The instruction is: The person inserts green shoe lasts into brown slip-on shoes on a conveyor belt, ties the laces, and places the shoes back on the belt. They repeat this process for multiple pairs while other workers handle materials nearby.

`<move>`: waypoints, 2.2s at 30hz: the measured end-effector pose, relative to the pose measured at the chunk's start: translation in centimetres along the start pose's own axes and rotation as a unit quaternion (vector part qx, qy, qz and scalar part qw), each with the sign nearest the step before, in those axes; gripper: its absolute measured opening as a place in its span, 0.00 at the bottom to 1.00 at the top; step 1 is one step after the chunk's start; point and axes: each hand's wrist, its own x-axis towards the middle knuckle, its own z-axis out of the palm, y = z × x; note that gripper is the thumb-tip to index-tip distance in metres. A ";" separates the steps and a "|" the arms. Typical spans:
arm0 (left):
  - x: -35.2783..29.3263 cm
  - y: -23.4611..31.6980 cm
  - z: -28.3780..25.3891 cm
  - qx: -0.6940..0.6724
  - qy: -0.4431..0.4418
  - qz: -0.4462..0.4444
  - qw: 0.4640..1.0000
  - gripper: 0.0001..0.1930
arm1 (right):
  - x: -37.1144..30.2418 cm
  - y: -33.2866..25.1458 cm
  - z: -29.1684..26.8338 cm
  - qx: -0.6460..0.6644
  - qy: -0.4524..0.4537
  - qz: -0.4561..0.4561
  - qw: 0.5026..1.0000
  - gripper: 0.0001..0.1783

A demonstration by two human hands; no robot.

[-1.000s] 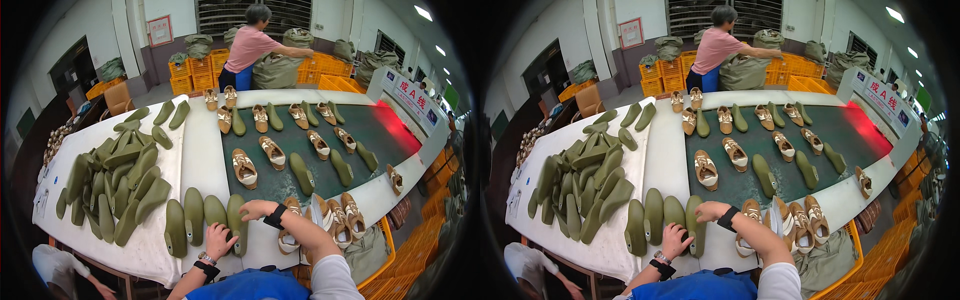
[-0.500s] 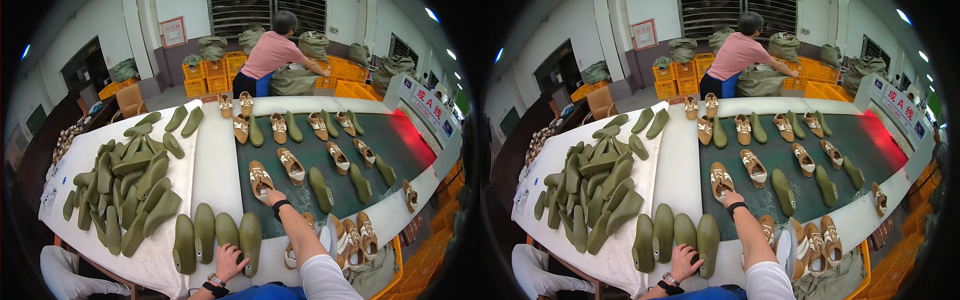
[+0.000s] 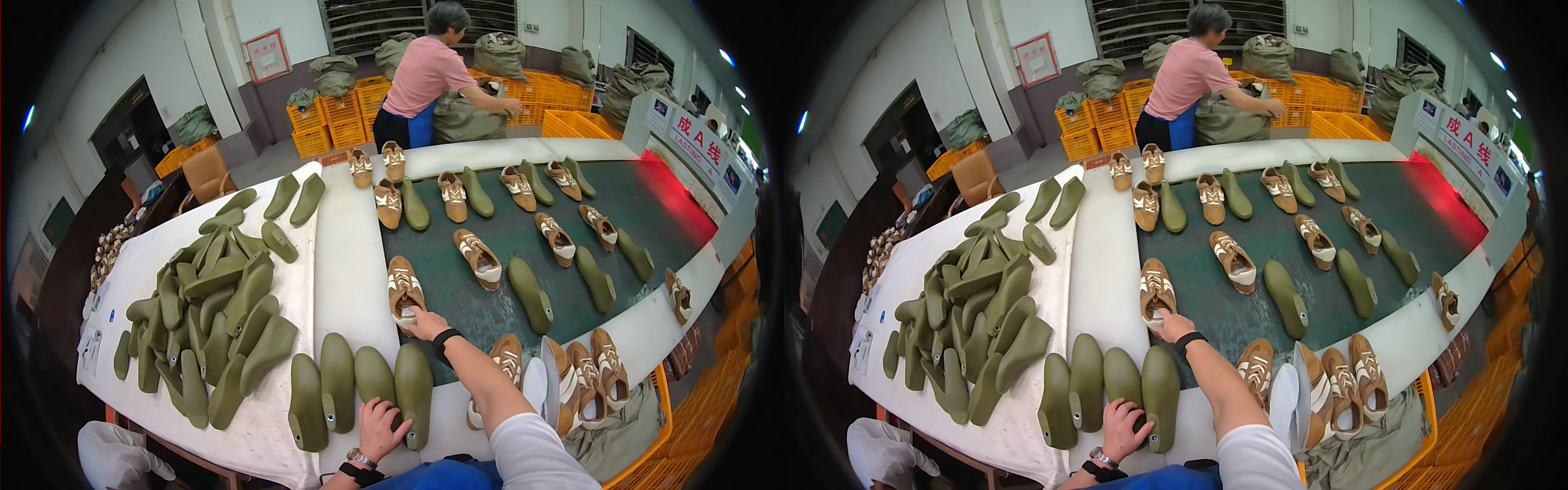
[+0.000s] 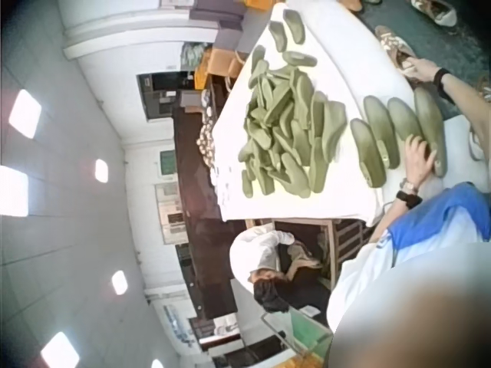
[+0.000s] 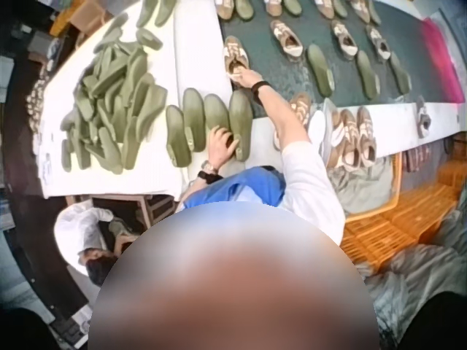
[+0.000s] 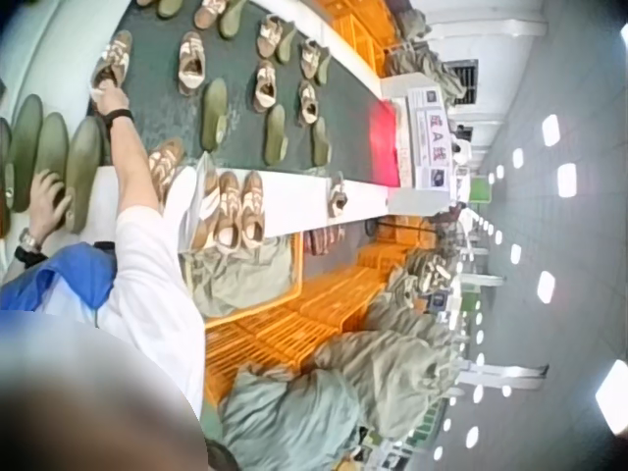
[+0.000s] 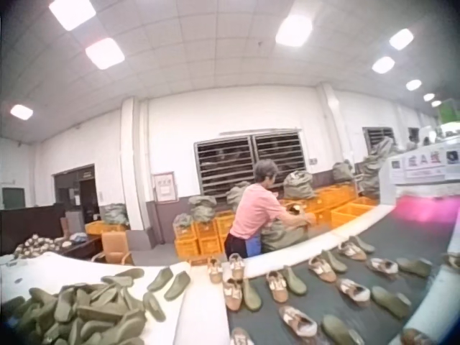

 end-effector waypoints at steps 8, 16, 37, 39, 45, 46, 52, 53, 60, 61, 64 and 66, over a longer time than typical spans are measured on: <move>-0.3 -0.3 0.4 -0.002 0.017 0.014 1.000 0.14 | -6.9 -1.1 -3.0 -0.075 -0.079 -0.132 0.985 0.21; -0.7 -1.4 1.0 -0.053 0.049 0.018 0.997 0.07 | -20.8 -4.3 3.8 0.043 -0.304 -0.124 0.944 0.26; -0.9 -1.8 0.8 -0.064 0.035 0.025 0.997 0.08 | -14.1 6.1 0.1 -0.159 0.180 0.049 0.970 0.12; -0.9 -1.8 0.8 -0.057 0.036 0.025 0.997 0.08 | -13.7 6.6 0.3 -0.163 0.151 0.079 0.972 0.15; -0.9 -1.6 0.8 -0.063 0.039 0.020 0.997 0.08 | -11.3 7.0 0.8 -0.151 0.114 0.082 0.979 0.14; -0.9 -1.7 0.8 -0.061 0.039 0.018 0.997 0.08 | -11.1 7.0 1.1 -0.146 0.123 0.066 0.979 0.14; -1.0 -1.7 1.0 -0.059 0.039 0.021 0.997 0.08 | -11.1 8.2 1.0 -0.090 0.184 0.053 0.977 0.17; -1.0 -1.8 1.0 -0.060 0.040 0.021 0.997 0.08 | -11.3 8.4 0.8 -0.092 0.179 0.042 0.979 0.17; -0.9 -1.8 1.1 -0.042 0.041 0.033 0.998 0.07 | -11.6 8.0 0.9 -0.070 0.156 0.023 0.985 0.18; -0.9 -1.8 1.1 -0.044 0.047 0.037 0.997 0.07 | -11.5 7.9 1.2 -0.074 0.153 0.023 0.985 0.17; -1.0 -2.0 1.1 -0.043 0.052 0.041 0.997 0.07 | -11.1 7.7 1.6 -0.077 0.153 0.031 0.985 0.15; -1.0 -2.0 1.2 -0.044 0.055 0.042 0.997 0.07 | -11.0 7.5 1.7 -0.084 0.155 0.041 0.983 0.14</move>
